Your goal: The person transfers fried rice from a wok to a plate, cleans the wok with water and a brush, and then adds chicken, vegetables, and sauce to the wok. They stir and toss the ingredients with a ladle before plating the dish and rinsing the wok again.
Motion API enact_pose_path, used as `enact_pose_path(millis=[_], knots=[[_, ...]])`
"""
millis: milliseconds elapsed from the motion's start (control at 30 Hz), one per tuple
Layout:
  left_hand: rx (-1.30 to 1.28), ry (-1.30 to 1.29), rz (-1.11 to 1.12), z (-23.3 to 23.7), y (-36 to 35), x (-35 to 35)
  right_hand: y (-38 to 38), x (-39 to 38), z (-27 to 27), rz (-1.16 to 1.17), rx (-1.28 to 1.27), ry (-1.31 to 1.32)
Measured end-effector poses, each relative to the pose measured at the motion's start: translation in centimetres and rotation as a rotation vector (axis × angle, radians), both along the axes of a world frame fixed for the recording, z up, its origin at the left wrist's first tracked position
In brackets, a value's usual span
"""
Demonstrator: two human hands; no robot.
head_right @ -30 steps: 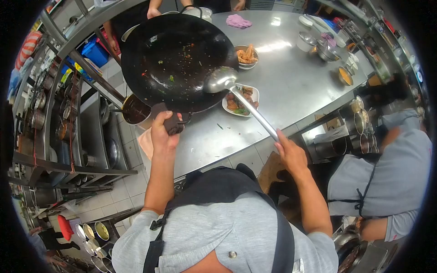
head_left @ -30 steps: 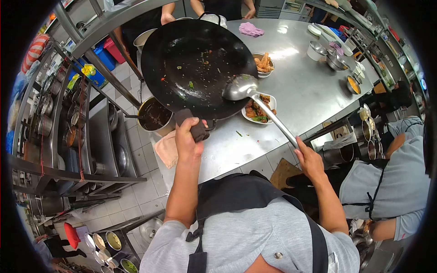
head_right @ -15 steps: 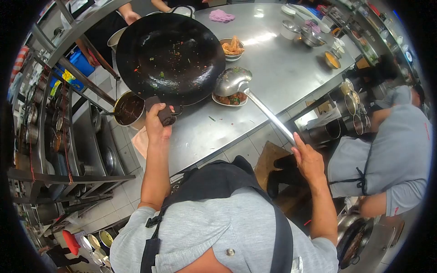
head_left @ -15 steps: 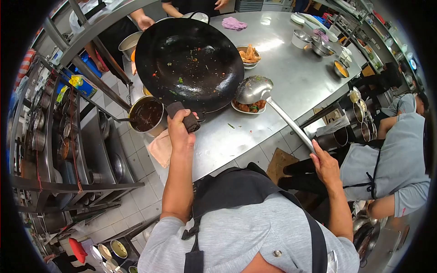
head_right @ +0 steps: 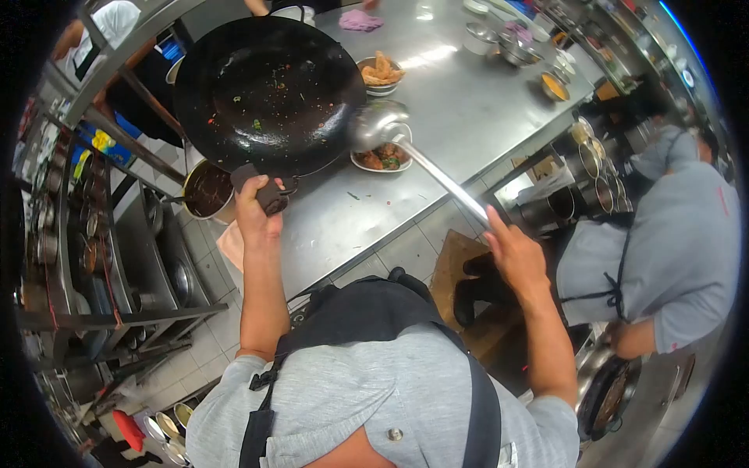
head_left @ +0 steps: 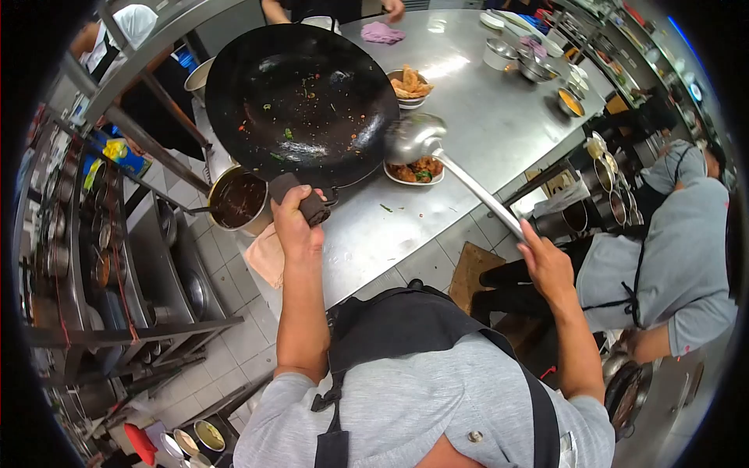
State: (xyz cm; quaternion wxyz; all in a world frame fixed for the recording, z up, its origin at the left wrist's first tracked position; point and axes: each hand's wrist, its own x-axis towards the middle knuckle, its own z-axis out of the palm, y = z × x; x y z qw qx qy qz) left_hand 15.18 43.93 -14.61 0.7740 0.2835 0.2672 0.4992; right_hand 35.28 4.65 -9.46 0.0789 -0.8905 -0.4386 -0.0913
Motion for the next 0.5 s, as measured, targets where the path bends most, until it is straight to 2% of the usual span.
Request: enact_pose_path(millis=[133,233,300,367,433,500], knots=[[-0.005,0.009,-0.01,-0.3,0.4,-0.1,-3.6,-0.2,1.2,-0.096,-0.023,0.016],[-0.063,-0.002,-0.02,-0.7,0.7,-0.6,-4.4,-1.2,0.0,-0.138,0.243,0.333],[-0.114,0.008,-0.032,-0.8,0.8,-1.3,-4.4,-1.9,-2.5,-0.066,0.423,0.299],[-0.172,-0.036,-0.072,-0.6,0.8,-2.2,-3.4,-4.0,-3.4,-0.307,0.528,0.796],[-0.239,-0.046,-0.088,0.7,-0.2,-3.1,-1.6,-5.7,-5.2,-0.327,0.593,1.013],[-0.306,-0.018,-0.071,2.9,-1.7,-4.3,-0.2,-6.5,-4.2,-0.376,0.535,1.181]])
